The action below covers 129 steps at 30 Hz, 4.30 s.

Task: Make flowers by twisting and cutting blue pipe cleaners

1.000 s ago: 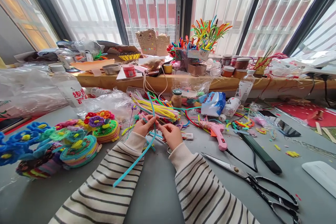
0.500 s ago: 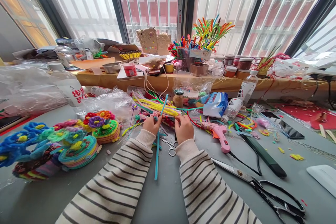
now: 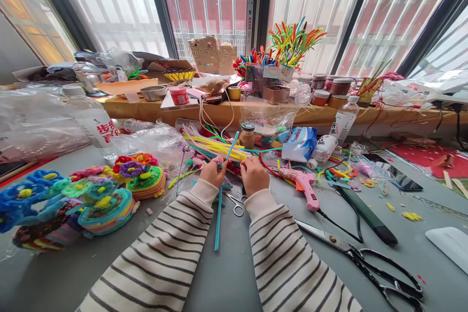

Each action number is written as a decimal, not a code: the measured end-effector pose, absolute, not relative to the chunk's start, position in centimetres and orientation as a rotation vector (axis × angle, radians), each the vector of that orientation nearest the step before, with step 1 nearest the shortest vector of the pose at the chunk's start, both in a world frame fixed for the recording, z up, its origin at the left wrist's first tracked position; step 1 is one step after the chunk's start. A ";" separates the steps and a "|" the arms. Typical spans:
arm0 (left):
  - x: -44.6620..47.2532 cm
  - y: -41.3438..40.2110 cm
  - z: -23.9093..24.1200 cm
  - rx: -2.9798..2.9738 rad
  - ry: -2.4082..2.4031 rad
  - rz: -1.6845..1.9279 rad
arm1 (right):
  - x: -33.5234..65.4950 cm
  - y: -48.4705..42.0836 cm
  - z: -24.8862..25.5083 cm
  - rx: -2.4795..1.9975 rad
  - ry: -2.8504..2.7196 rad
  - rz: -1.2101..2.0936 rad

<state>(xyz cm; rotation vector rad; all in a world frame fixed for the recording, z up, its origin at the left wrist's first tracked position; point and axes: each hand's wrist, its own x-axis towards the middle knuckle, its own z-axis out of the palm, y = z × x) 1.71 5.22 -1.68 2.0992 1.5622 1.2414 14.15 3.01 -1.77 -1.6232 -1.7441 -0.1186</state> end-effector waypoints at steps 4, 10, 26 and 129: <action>1.8 5.1 -1.6 2.209 1.660 1.105 | 14.2 2.9 -1.7 -1.637 -1.730 -0.164; 1.5 5.3 -1.9 2.242 1.820 1.013 | 14.4 2.8 -1.7 -1.591 -1.680 -0.254; 1.0 5.9 -2.4 2.130 1.957 0.901 | 18.5 2.5 -2.0 -1.552 -1.448 -0.106; 2.4 2.8 -0.3 0.585 0.977 1.204 | 20.4 2.9 2.6 -1.051 -1.421 0.671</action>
